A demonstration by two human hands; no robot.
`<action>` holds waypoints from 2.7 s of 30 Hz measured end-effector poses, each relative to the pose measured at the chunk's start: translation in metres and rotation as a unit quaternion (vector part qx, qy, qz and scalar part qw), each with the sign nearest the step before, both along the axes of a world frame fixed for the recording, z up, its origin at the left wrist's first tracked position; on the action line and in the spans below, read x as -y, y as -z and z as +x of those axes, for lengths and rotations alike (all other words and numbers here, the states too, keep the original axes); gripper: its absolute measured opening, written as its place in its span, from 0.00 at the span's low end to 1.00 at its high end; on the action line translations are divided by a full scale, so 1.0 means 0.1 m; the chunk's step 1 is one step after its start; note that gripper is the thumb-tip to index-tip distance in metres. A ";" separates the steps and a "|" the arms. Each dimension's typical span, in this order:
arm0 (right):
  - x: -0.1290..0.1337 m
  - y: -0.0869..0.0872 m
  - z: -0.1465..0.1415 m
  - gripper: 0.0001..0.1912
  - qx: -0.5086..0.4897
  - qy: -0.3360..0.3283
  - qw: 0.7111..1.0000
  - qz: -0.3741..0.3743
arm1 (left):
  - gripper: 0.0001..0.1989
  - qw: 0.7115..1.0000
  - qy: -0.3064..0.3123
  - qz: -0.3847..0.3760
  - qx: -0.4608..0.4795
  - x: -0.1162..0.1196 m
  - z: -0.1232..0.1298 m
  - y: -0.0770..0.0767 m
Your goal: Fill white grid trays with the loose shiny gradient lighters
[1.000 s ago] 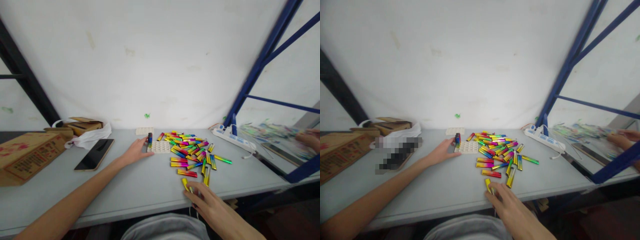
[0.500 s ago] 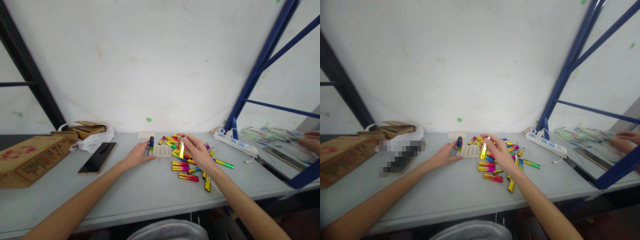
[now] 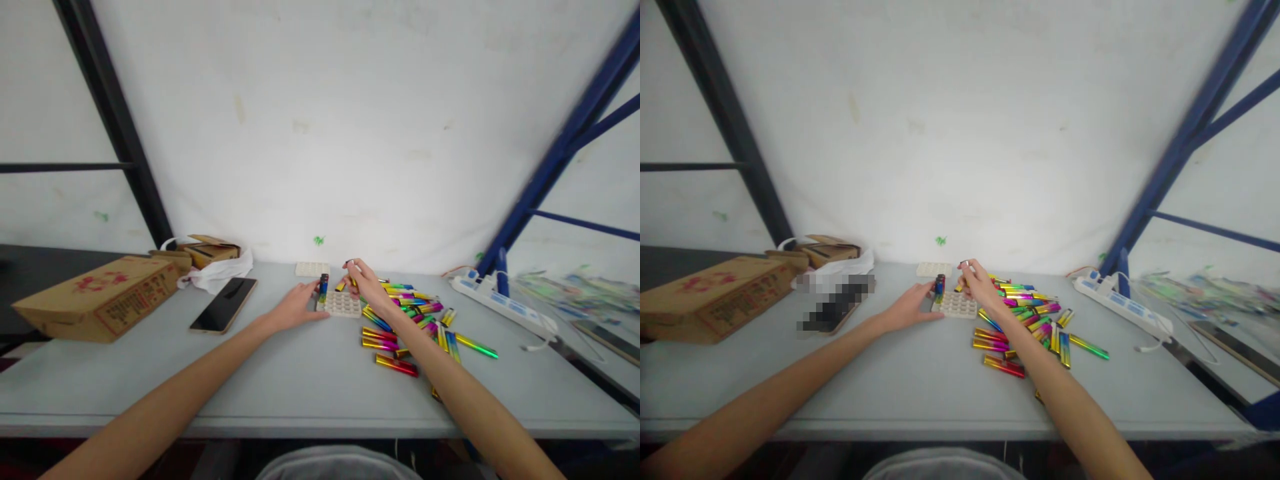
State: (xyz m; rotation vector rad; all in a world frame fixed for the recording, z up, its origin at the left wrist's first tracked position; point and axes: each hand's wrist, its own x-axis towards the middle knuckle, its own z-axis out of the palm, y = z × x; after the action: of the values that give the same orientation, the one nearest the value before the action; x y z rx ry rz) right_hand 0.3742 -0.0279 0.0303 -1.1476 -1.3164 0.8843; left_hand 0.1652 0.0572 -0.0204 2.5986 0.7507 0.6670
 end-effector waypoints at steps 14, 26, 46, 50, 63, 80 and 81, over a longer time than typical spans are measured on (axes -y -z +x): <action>0.06 0.02 -0.04 0.18 0.275 0.213 0.937 0.042 | 0.39 1.000 0.004 -0.011 0.022 0.00 0.00 0.00; 0.02 0.16 -0.01 0.23 0.348 0.088 0.927 0.111 | 0.38 0.999 0.008 -0.009 0.033 -0.01 0.02 0.01; -0.02 0.27 -0.13 0.15 0.627 0.030 0.767 0.133 | 0.33 0.999 -0.015 0.011 0.029 0.01 0.04 0.00; -0.06 0.26 -0.13 0.15 0.627 0.017 0.767 0.138 | 0.32 0.999 -0.014 0.005 0.032 0.01 0.05 -0.01; 0.05 -0.04 -0.12 0.23 0.648 -0.002 0.754 0.104 | 0.33 0.999 -0.013 -0.004 0.032 -0.03 0.04 0.02; 0.11 -0.02 1.35 0.12 0.581 0.127 0.789 -0.151 | 0.39 0.999 -0.028 -0.027 0.028 -0.05 0.04 0.01; 0.11 -0.01 1.35 0.11 0.581 0.125 0.790 -0.150 | 0.39 0.999 -0.027 -0.027 0.028 -0.05 0.03 0.01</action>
State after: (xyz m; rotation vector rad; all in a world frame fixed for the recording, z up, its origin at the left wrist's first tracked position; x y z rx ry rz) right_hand 0.5095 -0.0389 0.0316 -2.2471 -1.9258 0.0806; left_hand 0.1687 0.0619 -0.0214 2.5092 0.8133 0.7215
